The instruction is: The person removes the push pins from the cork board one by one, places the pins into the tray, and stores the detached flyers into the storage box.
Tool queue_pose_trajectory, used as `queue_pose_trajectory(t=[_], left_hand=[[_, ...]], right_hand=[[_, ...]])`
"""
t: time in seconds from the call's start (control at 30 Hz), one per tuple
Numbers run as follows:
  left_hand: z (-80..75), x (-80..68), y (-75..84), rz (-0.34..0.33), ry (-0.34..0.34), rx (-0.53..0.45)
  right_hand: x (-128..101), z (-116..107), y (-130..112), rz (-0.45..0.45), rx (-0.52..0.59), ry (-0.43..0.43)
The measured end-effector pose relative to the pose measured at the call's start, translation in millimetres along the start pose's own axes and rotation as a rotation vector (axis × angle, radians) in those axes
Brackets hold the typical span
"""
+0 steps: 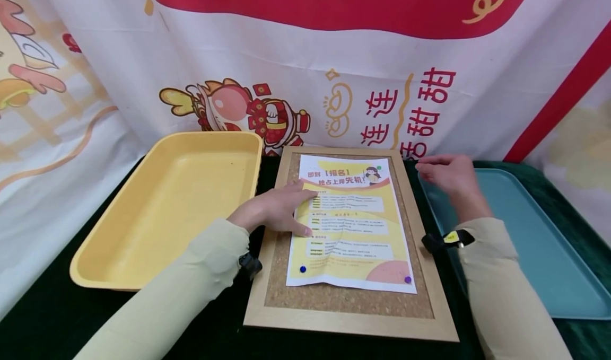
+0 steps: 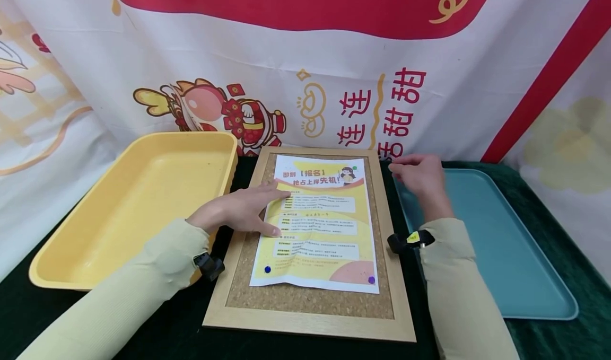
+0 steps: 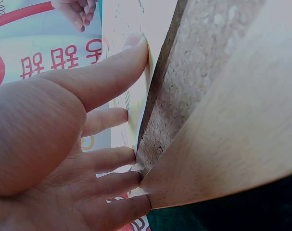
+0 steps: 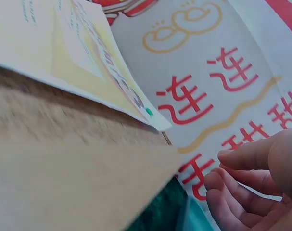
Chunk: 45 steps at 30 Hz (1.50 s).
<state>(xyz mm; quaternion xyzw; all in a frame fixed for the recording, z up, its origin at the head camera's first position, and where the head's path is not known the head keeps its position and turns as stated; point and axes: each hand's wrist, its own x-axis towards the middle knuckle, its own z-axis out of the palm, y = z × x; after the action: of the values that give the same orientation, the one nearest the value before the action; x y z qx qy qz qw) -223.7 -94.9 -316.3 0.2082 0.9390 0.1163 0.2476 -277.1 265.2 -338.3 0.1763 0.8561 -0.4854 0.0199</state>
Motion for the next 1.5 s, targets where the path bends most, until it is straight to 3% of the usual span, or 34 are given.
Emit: queue_pose_trajectory(t=[0.37, 0.93, 1.5], left_hand=[[0.2, -1.3, 1.7, 0.001, 0.005, -0.006], [0.8, 0.1, 0.3, -0.002, 0.004, -0.003], [0.0, 1.3, -1.5, 0.011, 0.002, -0.016]], right_hand=[[-14.8, 19.5, -14.4, -0.084, 0.011, -0.061], [-19.7, 42.0, -19.6, -0.142, -0.096, -0.166], [-8.1, 47.5, -29.9, -0.102, -0.209, -0.126]])
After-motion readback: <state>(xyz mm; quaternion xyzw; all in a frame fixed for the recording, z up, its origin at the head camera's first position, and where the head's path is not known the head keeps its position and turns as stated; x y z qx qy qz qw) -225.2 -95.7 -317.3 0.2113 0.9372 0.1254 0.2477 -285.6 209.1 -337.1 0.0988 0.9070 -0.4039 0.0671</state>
